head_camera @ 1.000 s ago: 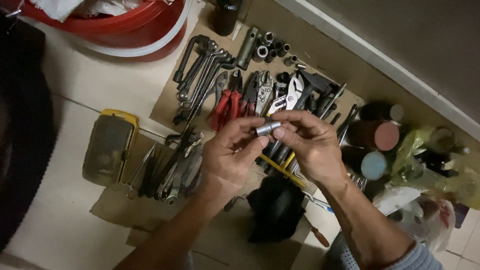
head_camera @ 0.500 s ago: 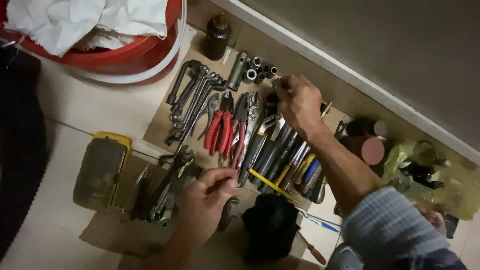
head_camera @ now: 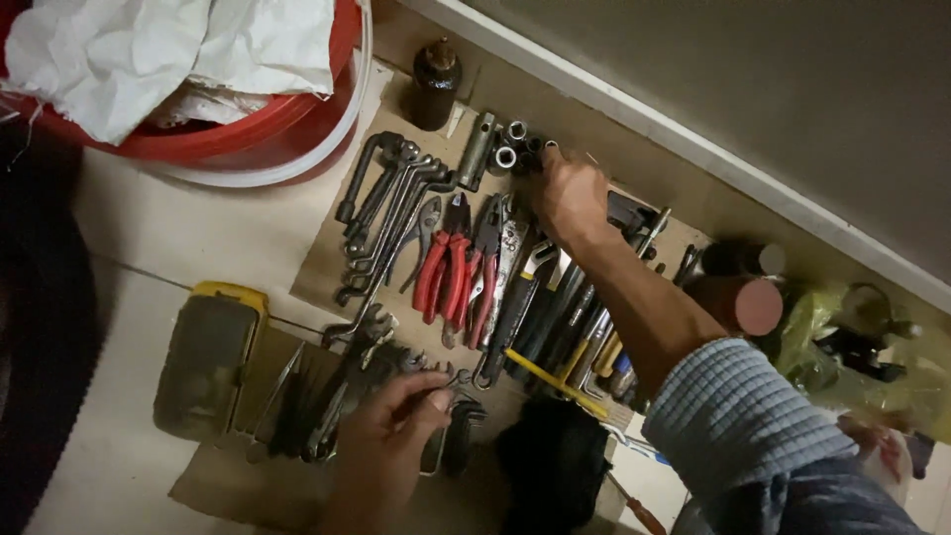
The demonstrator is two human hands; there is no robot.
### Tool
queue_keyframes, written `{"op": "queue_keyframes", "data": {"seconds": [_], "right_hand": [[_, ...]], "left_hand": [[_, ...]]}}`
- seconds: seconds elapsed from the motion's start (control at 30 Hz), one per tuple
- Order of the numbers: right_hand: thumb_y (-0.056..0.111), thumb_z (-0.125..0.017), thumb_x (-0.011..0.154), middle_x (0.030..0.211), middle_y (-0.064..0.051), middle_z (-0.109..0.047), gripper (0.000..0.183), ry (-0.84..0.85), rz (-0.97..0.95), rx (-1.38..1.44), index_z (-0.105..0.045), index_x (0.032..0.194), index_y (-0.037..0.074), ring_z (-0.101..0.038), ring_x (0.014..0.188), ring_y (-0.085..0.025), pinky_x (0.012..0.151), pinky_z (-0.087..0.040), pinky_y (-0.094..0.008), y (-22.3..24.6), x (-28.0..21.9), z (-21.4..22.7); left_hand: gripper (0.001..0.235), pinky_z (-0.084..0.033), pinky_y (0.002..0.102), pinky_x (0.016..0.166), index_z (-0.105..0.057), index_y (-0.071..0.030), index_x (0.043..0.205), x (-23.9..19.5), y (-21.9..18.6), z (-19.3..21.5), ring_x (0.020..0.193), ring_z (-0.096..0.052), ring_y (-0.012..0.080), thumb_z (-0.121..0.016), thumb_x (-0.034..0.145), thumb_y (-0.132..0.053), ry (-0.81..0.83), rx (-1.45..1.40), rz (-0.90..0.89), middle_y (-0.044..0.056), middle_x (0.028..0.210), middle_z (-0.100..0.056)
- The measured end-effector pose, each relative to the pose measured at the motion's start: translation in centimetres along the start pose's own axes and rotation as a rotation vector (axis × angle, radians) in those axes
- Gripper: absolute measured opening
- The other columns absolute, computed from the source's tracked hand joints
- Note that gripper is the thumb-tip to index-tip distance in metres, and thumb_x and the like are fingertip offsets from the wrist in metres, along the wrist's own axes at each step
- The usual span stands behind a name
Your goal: The person sits on a stool and organizes various tools laid out on the floor. They pick up socket bits, wipe them with a black cloth, and place them into a yellow socket set case. They also handle a screwdriver and other small metal parts, arranging them on the floor.
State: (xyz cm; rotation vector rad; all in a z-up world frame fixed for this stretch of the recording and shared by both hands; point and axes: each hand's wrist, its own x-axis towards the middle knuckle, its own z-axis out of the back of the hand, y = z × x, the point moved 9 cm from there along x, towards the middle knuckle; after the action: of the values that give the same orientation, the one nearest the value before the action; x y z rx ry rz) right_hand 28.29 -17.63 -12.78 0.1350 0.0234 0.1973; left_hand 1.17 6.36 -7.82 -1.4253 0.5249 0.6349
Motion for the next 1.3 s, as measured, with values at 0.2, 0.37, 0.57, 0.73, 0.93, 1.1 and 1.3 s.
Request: {"op": "queue_keyframes", "data": {"seconds": [0.2,0.37,0.57,0.73,0.93,1.1,1.3], "right_hand": [[0.008,-0.067,0.085,0.084,-0.021,-0.063,0.019,-0.163,0.102,0.181,-0.057,0.098,-0.001,-0.059,0.063,-0.038,0.057,-0.050,-0.049,0.7,-1.1,1.8],[-0.012,-0.065,0.081,0.105,-0.020,-0.066,0.032,-0.214,-0.077,0.300,-0.062,0.111,-0.004,-0.066,0.087,-0.032,0.071,-0.060,-0.038,0.2,-2.4,6.0],[0.020,-0.074,0.092,0.110,-0.021,-0.071,0.038,-0.090,-0.307,0.321,-0.067,0.121,-0.004,-0.069,0.084,-0.032,0.072,-0.059,-0.040,-3.1,-3.0,5.8],[0.027,-0.074,0.094,0.102,-0.018,-0.075,0.042,0.011,-0.355,0.188,-0.067,0.129,0.004,-0.072,0.069,-0.027,0.061,-0.062,-0.037,-3.6,-2.0,3.1],[0.035,-0.069,0.097,0.104,-0.013,-0.072,0.030,-0.029,-0.313,0.167,-0.071,0.117,0.013,-0.067,0.074,-0.029,0.065,-0.056,-0.042,-3.4,-2.2,2.8],[0.009,-0.065,0.095,0.111,-0.003,-0.071,0.027,-0.076,-0.572,0.881,-0.065,0.122,0.011,-0.067,0.097,-0.013,0.090,-0.057,-0.028,-3.4,-4.9,5.6],[-0.006,-0.061,0.095,0.082,-0.002,-0.066,0.024,-0.009,-0.458,1.766,-0.067,0.116,0.004,-0.050,0.054,-0.007,0.047,-0.037,-0.021,-2.4,-7.7,5.7]], "left_hand": [[0.029,-0.057,0.027,0.067,-0.083,-0.009,0.110,-0.2,0.5,0.1,0.071,-0.076,0.0152,-0.074,0.082,-0.012,-0.010,0.020,0.115,0.008,0.079,-0.082],[0.031,-0.058,0.027,0.064,-0.084,-0.006,0.108,-0.4,-0.1,0.2,0.067,-0.077,0.0161,-0.073,0.080,-0.012,-0.008,0.011,0.089,0.010,0.077,-0.084],[0.028,-0.057,0.027,0.062,-0.084,-0.007,0.105,-0.6,0.0,-0.1,0.067,-0.077,0.0162,-0.074,0.079,-0.011,-0.015,0.044,0.109,0.009,0.077,-0.086],[0.029,-0.058,0.027,0.067,-0.084,-0.006,0.108,-0.7,0.4,-0.1,0.071,-0.078,0.0168,-0.072,0.082,-0.012,0.001,0.071,0.182,0.010,0.080,-0.086],[0.031,-0.062,0.029,0.067,-0.082,-0.006,0.109,-0.4,1.7,0.2,0.072,-0.082,0.0181,-0.072,0.082,-0.018,0.005,0.067,0.126,0.010,0.081,-0.085],[0.028,-0.055,0.027,0.058,-0.082,-0.009,0.106,-0.4,0.9,0.2,0.063,-0.074,0.0144,-0.071,0.082,-0.017,0.036,0.128,0.032,0.007,0.075,-0.084],[0.028,-0.058,0.028,0.065,-0.084,-0.005,0.107,-0.6,1.6,-0.2,0.070,-0.080,0.0192,-0.073,0.081,-0.012,0.010,0.044,0.163,0.011,0.078,-0.084]]}}
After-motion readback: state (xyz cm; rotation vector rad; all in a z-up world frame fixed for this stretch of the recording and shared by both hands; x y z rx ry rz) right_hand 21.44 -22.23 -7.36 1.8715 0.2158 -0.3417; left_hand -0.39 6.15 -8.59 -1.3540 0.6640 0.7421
